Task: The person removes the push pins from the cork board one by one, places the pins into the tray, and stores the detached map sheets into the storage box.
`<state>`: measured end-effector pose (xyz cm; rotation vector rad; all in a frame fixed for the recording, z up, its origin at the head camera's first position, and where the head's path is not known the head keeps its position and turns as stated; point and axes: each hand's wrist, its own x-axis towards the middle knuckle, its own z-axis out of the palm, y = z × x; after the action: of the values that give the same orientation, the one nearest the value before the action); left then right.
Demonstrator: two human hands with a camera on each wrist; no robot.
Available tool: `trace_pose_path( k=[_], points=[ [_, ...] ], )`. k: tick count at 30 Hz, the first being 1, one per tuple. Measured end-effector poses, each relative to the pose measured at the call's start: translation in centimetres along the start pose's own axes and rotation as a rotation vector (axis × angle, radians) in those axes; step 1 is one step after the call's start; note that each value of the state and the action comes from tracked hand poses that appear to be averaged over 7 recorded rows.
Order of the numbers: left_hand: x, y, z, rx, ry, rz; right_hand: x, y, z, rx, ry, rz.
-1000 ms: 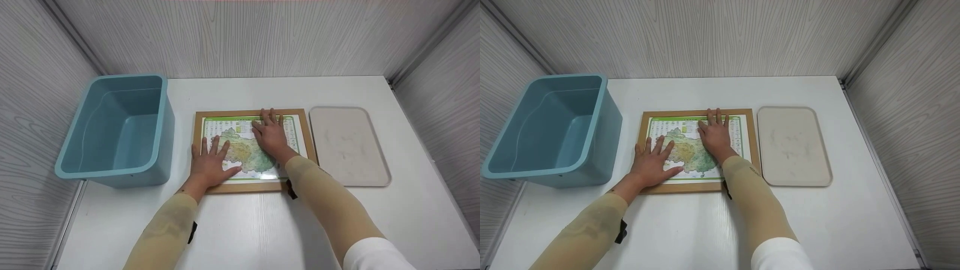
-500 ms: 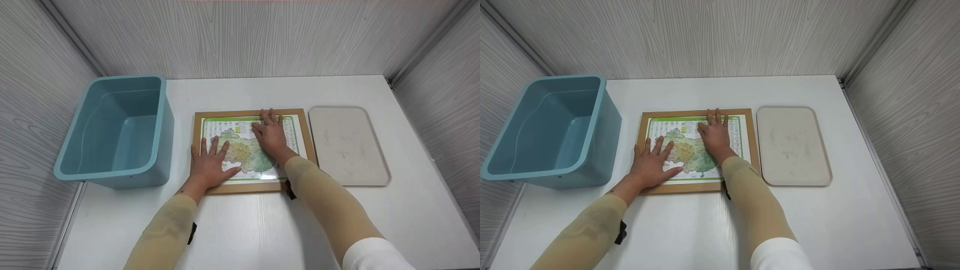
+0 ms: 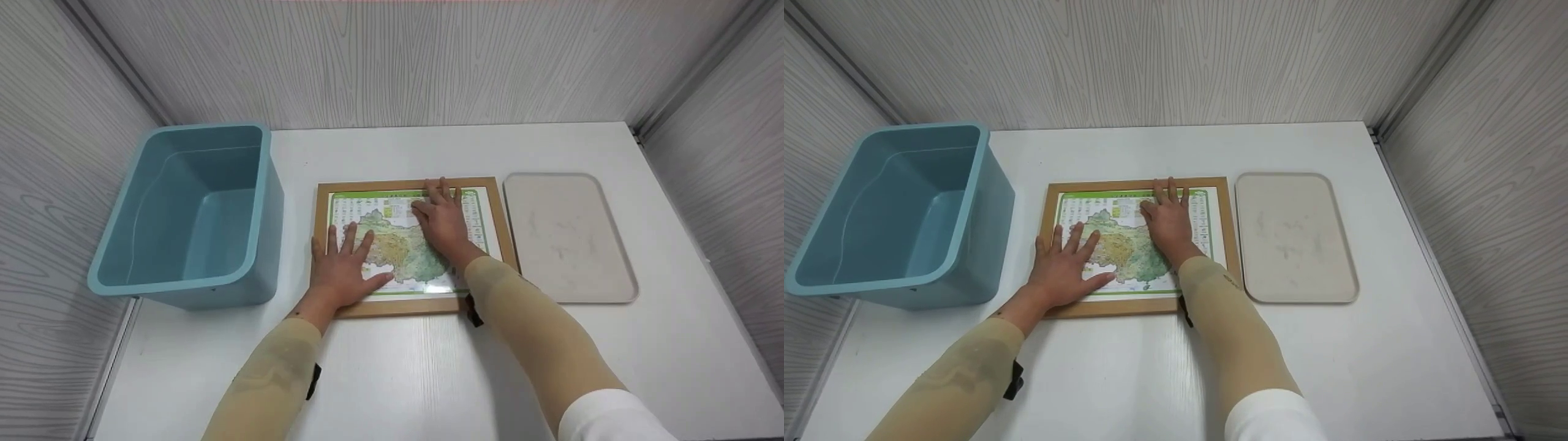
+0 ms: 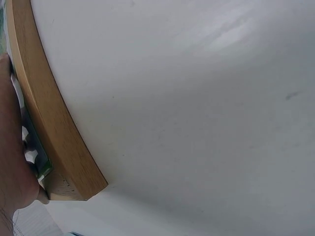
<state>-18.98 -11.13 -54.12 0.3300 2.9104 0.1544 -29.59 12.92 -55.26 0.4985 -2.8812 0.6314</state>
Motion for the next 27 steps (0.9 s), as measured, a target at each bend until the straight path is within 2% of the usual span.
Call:
trace_pose_path(
  k=[12,27],
  points=[
    [-0.2,-0.02,-0.26,-0.007,0.007,0.015,0.11,0.23,0.26,-0.024,0.037,-0.035],
    [-0.08,-0.11,-0.18,-0.016,-0.002,0.008,0.32,0.59,0.25,0.08,0.025,0.044]
  ],
)
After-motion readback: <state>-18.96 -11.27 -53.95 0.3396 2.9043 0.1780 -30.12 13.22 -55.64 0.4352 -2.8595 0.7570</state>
